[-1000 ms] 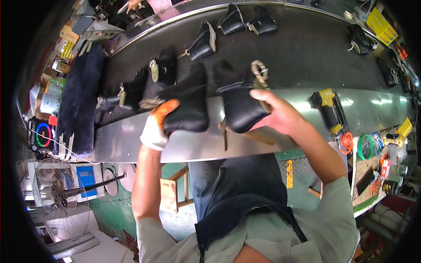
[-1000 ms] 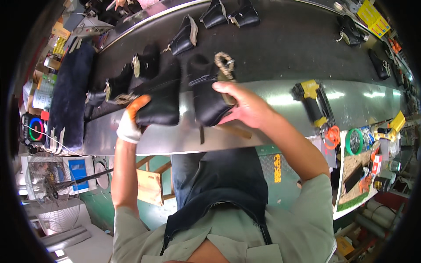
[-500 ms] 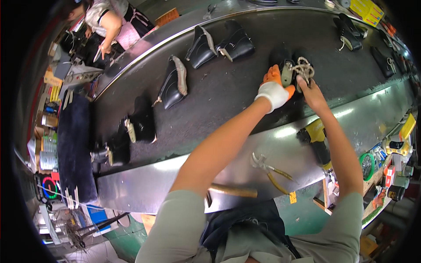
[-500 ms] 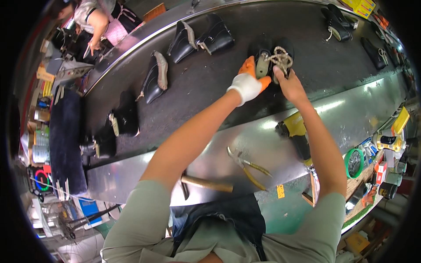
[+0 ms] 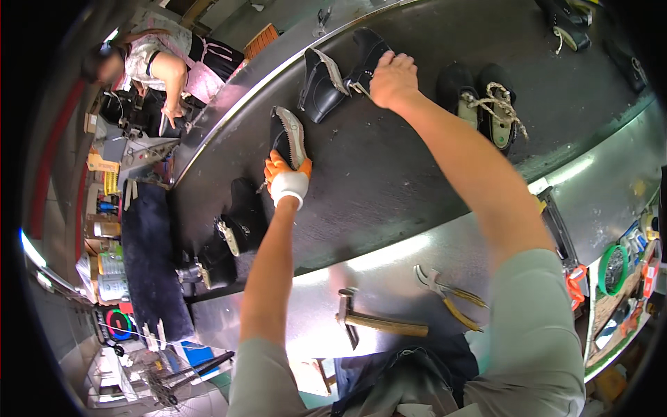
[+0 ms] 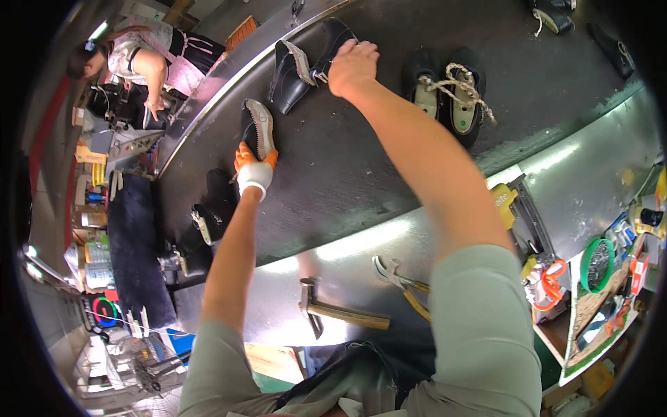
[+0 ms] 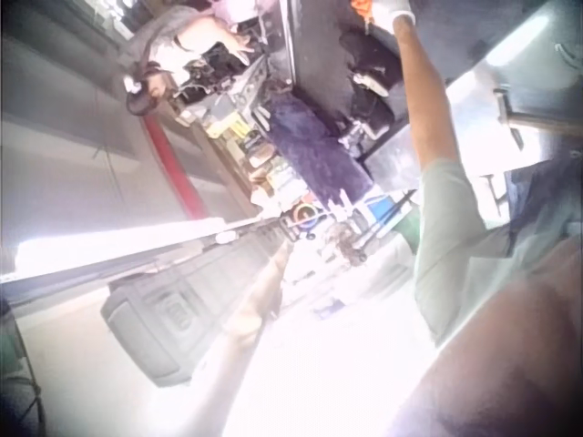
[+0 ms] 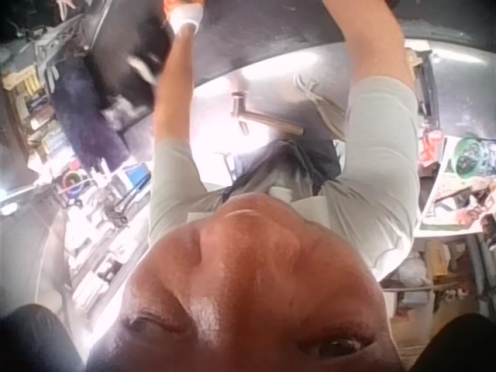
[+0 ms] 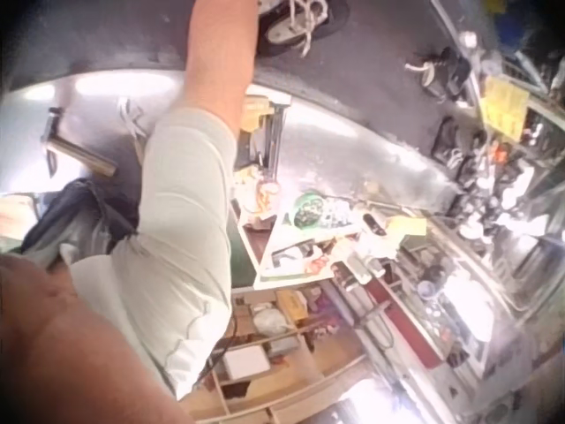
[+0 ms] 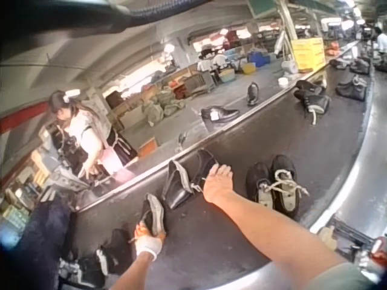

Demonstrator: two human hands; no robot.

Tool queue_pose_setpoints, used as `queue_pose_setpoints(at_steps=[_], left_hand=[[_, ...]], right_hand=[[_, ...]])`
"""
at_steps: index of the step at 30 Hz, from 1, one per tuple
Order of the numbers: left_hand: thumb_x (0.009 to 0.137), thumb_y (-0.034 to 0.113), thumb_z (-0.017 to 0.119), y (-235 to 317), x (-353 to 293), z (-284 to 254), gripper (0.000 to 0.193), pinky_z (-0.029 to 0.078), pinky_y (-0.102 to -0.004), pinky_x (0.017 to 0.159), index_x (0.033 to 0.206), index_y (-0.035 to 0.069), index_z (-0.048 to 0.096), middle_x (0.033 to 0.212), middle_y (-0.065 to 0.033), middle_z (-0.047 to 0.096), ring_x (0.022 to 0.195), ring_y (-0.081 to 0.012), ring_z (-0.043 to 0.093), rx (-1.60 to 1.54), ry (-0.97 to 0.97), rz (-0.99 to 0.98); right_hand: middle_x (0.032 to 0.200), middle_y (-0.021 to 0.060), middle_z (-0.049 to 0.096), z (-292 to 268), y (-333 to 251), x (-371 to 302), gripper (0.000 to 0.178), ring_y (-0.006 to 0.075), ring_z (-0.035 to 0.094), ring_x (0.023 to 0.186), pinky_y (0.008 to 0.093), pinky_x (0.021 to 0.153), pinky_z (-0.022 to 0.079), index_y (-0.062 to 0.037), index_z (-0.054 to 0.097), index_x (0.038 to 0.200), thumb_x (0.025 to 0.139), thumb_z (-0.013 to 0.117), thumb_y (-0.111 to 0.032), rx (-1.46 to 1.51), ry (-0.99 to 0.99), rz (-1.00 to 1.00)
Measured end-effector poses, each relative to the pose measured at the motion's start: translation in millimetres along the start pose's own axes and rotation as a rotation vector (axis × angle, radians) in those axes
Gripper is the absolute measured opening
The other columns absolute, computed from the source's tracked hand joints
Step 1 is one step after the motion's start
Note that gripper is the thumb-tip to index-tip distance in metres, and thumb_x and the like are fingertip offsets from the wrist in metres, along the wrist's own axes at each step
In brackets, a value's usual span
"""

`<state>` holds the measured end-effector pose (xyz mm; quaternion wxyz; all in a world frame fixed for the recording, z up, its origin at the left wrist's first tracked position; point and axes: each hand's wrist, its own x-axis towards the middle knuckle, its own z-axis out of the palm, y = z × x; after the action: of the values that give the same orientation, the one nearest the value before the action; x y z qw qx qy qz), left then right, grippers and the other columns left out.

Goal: Shaping and securing shoe uppers onto shoe lasts using lasting pliers and a hammer.

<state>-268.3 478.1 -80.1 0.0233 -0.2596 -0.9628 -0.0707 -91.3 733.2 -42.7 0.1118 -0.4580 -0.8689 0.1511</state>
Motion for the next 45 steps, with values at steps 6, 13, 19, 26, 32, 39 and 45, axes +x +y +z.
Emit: queue_pose_setpoints(at_steps=[6, 13, 19, 26, 32, 39, 45], left_hand=[[0.075, 0.07, 0.075, 2, -10, -8, 0.113, 0.034, -0.0536, 0.119, 0.16, 0.009, 0.033, 0.165, -0.0218, 0.031, 0.155, -0.0364, 0.025, 0.108, 0.055, -0.072], [0.072, 0.073, 0.075, -3, -3, 14, 0.12, 0.04, -0.0518, 0.115, 0.163, 0.012, 0.027, 0.164, -0.0226, 0.03, 0.143, -0.0472, 0.042, -0.164, 0.04, -0.183], [0.074, 0.071, 0.075, 1, -12, 24, 0.116, 0.044, -0.0542, 0.111, 0.163, 0.014, 0.026, 0.163, -0.0204, 0.031, 0.141, -0.044, 0.043, -0.016, 0.07, -0.208], [0.072, 0.067, 0.08, 15, -5, 11, 0.117, 0.045, -0.0524, 0.111, 0.161, 0.012, 0.029, 0.16, -0.0236, 0.036, 0.138, -0.0455, 0.047, -0.159, -0.007, -0.113], [0.086, 0.032, 0.082, -57, -23, -44, 0.058, 0.055, -0.0307, 0.086, 0.128, -0.003, 0.063, 0.109, -0.0142, 0.072, 0.099, -0.0232, 0.071, -1.196, -0.344, -0.06], [0.086, 0.036, 0.082, -130, -189, -92, 0.056, 0.06, -0.0371, 0.079, 0.129, 0.005, 0.065, 0.113, -0.0144, 0.073, 0.096, -0.0277, 0.073, -1.003, -0.087, 0.279], [0.083, 0.007, 0.079, -132, -331, -239, 0.068, 0.045, -0.0411, 0.111, 0.146, 0.001, 0.054, 0.144, -0.0215, 0.059, 0.13, -0.0362, 0.059, -0.761, 0.253, 0.887]], right_hand=[[0.152, 0.0461, 0.032, 57, -52, -39, 0.078, 0.0582, 0.043, 0.136, 0.0596, 0.113, 0.038, 0.0113, 0.029, 0.156, 0.094, 0.058, -0.027, 0.001, 0.047, 0.009], [0.13, 0.039, 0.054, 66, -22, -32, 0.081, 0.0504, 0.059, 0.119, 0.0509, 0.106, 0.048, 0.0158, 0.024, 0.146, 0.093, 0.066, -0.03, 0.642, 0.073, 0.16], [0.148, 0.0374, 0.044, 51, -35, 13, 0.104, 0.0439, 0.053, 0.135, 0.0452, 0.111, 0.047, 0.0232, 0.008, 0.151, 0.093, 0.067, -0.04, 0.868, -0.076, 0.399], [0.148, 0.0359, 0.044, 54, -25, -15, 0.096, 0.0422, 0.051, 0.136, 0.0433, 0.114, 0.043, 0.0233, 0.018, 0.149, 0.094, 0.062, -0.042, 0.631, -0.009, 0.355], [0.138, 0.0424, 0.052, 5, -65, -120, 0.089, 0.0461, 0.059, 0.128, 0.0465, 0.105, 0.051, 0.0251, 0.038, 0.138, 0.093, 0.069, -0.045, 0.835, -0.342, 0.072], [0.143, 0.0327, 0.053, -22, -132, -260, 0.091, 0.0525, 0.053, 0.13, 0.0673, 0.102, 0.048, 0.0024, 0.044, 0.149, 0.085, 0.082, -0.05, 1.647, -0.888, 0.273], [0.122, 0.0147, 0.072, -27, -147, -351, 0.055, 0.0279, 0.07, 0.113, 0.0612, 0.097, 0.055, -0.004, 0.062, 0.133, 0.098, 0.066, -0.046, 2.339, -1.029, 0.127]])
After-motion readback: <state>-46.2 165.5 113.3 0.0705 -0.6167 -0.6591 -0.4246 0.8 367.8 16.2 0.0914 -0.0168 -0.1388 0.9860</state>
